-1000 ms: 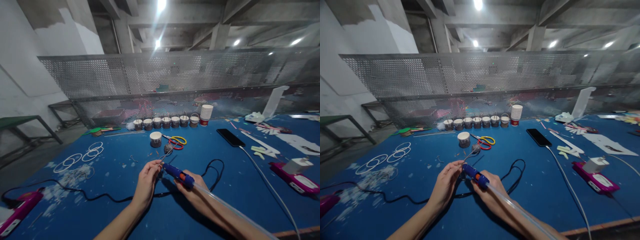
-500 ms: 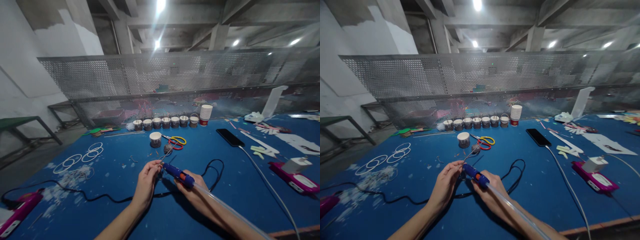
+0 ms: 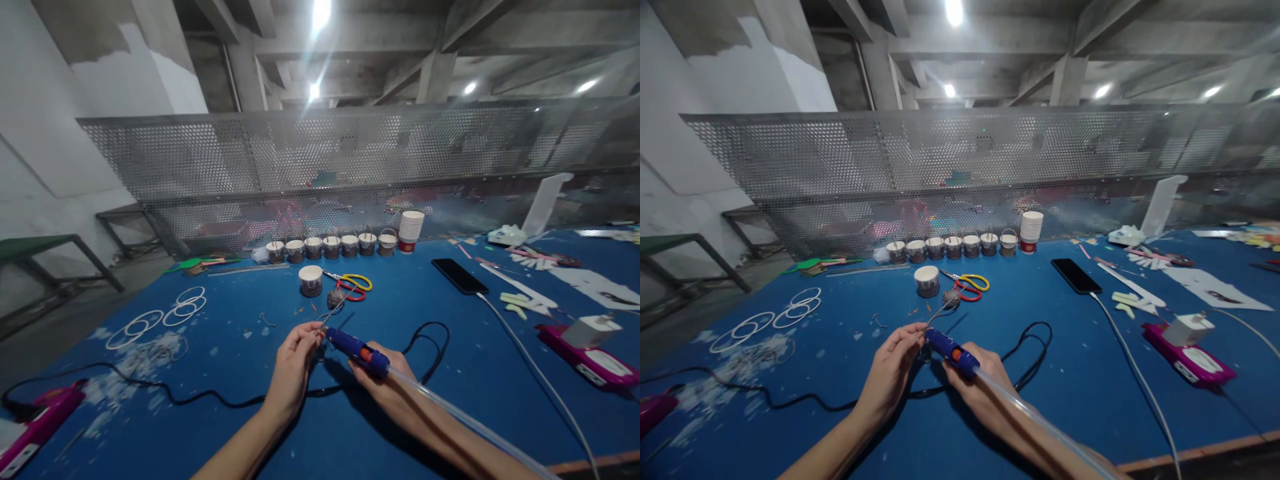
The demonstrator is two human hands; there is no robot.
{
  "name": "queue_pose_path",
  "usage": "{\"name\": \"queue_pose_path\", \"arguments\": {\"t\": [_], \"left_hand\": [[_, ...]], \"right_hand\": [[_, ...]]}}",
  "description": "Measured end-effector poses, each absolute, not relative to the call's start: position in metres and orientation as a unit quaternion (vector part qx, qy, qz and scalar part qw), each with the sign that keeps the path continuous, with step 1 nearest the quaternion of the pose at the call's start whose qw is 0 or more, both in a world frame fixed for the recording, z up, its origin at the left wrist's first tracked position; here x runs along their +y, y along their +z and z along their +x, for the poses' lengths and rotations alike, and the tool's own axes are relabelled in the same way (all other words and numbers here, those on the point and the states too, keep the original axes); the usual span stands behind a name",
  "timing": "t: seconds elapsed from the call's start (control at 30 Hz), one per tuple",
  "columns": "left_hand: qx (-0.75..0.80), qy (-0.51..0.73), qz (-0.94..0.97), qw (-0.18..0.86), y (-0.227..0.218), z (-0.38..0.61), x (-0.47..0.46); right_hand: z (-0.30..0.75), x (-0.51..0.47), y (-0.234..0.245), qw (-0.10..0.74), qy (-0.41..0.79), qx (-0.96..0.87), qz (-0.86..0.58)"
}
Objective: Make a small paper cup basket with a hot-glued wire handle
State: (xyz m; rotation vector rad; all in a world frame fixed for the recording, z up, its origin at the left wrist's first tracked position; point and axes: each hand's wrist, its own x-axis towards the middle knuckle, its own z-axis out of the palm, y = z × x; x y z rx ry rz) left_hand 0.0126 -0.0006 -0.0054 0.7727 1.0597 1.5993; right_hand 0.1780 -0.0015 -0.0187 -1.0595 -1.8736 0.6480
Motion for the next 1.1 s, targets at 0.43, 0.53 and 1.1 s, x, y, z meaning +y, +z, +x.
{"name": "queue_pose_path", "arguments": {"t": [0.43, 0.53, 1.1], "left_hand": [[0.439, 0.665, 0.319, 0.513, -0.0005, 0.0146, -0.0025], [0.437, 0.666, 0.320, 0.514, -0.0013, 0.0143, -0.0024], [0.445, 0.658, 0.322, 0.514, -0.0022, 0.0140, -0.0024]], "right_hand": [[0.1762, -0.0008, -0.0195, 0.436, 0.262, -0.743, -0.435], [0.1751, -0.0033, -0.0171, 0.429, 0.257, -0.758, -0.419], [0.1758, -0.0026, -0.0170, 0.435, 0.257, -0.752, -0.422]]}}
